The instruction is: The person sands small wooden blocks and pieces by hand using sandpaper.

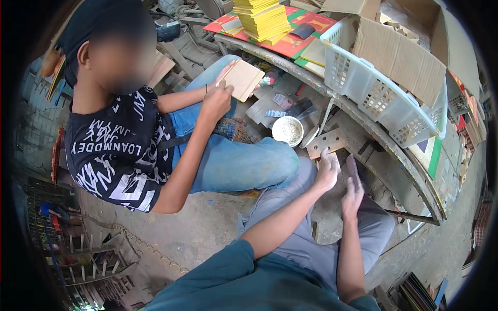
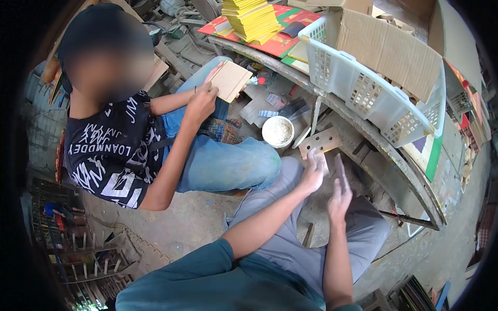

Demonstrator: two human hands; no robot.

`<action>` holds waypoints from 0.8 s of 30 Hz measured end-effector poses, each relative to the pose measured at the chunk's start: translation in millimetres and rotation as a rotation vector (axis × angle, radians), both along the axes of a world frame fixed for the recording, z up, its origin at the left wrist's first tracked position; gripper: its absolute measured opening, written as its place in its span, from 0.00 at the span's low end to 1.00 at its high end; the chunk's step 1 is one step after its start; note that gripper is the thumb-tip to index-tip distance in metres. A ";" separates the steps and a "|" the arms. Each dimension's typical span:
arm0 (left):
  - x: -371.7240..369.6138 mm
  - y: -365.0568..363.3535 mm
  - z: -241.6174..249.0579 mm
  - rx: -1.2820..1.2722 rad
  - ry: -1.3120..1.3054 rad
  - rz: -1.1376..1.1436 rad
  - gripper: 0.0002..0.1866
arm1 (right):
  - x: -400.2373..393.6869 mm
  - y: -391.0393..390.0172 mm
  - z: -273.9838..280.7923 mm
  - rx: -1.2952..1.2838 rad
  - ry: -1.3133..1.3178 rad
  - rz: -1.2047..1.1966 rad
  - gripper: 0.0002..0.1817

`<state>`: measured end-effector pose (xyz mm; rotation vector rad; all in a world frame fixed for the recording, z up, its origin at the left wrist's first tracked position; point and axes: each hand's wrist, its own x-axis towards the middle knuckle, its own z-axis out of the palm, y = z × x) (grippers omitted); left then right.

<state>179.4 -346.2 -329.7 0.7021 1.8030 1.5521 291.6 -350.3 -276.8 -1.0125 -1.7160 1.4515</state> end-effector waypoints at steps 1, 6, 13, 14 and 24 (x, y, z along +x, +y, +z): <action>4.0 1.9 -2.9 -0.026 0.136 0.019 0.29 | -12.7 -9.8 8.9 0.026 0.034 -0.022 0.23; 14.9 2.2 -20.5 0.120 -0.357 -0.049 0.32 | -26.7 -7.8 15.2 0.144 0.055 -0.063 0.23; -9.8 -1.5 26.6 0.193 -0.601 0.138 0.31 | 0.1 16.7 -16.0 0.151 -0.172 -0.164 0.22; -5.0 3.5 15.8 0.180 -0.503 0.214 0.29 | -0.1 18.1 -10.6 0.189 -0.143 -0.185 0.22; -20.2 -15.6 43.0 -0.080 -1.055 0.013 0.20 | -10.4 -1.1 22.0 0.222 0.122 0.198 0.21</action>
